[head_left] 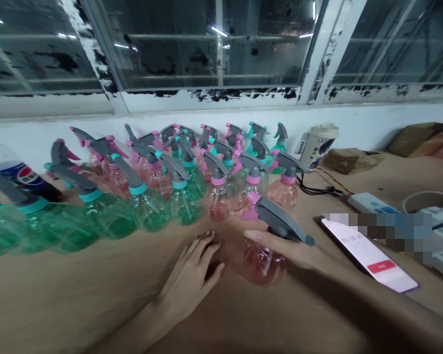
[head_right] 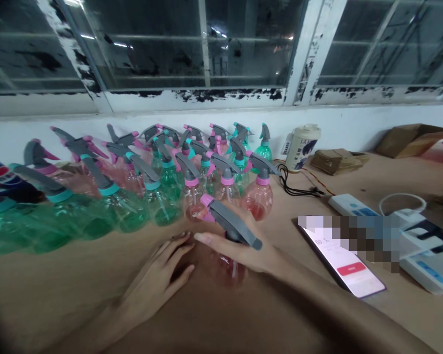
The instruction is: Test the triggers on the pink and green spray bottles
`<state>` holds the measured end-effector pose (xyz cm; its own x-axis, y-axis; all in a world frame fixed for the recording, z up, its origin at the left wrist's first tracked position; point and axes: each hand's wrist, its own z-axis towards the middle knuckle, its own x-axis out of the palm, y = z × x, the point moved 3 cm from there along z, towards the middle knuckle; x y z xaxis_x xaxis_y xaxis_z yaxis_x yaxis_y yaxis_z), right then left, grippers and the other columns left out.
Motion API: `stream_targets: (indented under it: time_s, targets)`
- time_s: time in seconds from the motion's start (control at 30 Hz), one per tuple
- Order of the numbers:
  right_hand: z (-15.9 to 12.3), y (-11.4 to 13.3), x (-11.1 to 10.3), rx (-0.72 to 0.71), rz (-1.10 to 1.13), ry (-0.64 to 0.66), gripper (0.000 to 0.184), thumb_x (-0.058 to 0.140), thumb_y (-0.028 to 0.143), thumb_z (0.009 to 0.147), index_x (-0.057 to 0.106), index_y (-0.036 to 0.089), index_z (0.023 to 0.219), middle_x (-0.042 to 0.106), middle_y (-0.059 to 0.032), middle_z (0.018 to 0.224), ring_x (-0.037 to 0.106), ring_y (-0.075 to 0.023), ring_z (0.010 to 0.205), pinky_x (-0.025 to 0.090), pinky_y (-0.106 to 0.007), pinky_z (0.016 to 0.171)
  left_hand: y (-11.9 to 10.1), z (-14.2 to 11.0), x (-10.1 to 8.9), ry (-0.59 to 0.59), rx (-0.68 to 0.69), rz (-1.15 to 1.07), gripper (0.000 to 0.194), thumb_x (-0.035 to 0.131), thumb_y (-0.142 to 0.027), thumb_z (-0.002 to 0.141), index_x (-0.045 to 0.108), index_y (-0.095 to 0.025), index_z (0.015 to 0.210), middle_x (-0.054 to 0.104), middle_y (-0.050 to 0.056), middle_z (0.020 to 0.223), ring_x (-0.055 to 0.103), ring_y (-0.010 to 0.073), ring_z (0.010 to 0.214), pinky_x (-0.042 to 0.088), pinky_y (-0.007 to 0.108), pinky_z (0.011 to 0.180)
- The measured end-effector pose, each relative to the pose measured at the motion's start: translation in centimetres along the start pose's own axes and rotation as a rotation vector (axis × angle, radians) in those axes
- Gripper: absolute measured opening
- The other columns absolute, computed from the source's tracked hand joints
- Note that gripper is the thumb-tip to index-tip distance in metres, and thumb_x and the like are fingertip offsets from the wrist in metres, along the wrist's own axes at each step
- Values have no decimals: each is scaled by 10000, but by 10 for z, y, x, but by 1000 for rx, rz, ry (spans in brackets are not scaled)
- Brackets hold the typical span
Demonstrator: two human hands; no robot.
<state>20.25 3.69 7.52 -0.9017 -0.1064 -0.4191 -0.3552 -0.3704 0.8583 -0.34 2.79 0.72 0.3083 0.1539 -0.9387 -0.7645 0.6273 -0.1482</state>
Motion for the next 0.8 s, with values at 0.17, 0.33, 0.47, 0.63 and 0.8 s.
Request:
stream_targets:
  time_s: [0.17, 0.33, 0.47, 0.63, 0.8]
  targets:
    - [2, 15, -4, 2, -7, -12, 190, 626, 440, 757, 594, 254, 735, 535, 34, 608, 514, -131, 560, 463, -264, 513, 1, 0, 1, -12, -1, -10, 323, 473, -320, 904, 502, -190, 1199, 510, 102, 1308, 467, 274, 1212, 422, 466, 979]
    - [2, 23, -6, -7, 13, -33, 207, 588, 437, 790, 562, 236, 745, 551, 34, 652, 528, -132, 597, 470, -276, 568, 2, -1, 2, -8, 0, 0, 325, 474, -326, 907, 505, -184, 1197, 507, 104, 1308, 461, 275, 1211, 417, 474, 983]
    - [1, 21, -6, -3, -20, -70, 239, 565, 448, 809, 554, 236, 700, 587, 15, 694, 559, -151, 665, 484, -289, 641, 2, -1, 2, 4, -7, -6, 331, 471, -324, 910, 502, -178, 1205, 495, 106, 1321, 456, 272, 1218, 411, 470, 992]
    - [-2, 11, -4, 11, 31, -57, 235, 564, 469, 813, 585, 242, 757, 607, 9, 736, 580, -168, 717, 487, -300, 670, 3, -1, 3, 4, -9, 1, 329, 466, -329, 913, 497, -187, 1208, 495, 100, 1321, 455, 269, 1217, 412, 474, 990]
    - [-4, 0, 0, 28, 100, -40, 220, 577, 457, 809, 602, 240, 839, 604, 10, 775, 572, -162, 705, 486, -301, 652, 3, -1, 2, 5, 1, 2, 330, 463, -318, 915, 490, -178, 1213, 491, 109, 1323, 450, 271, 1224, 409, 476, 992]
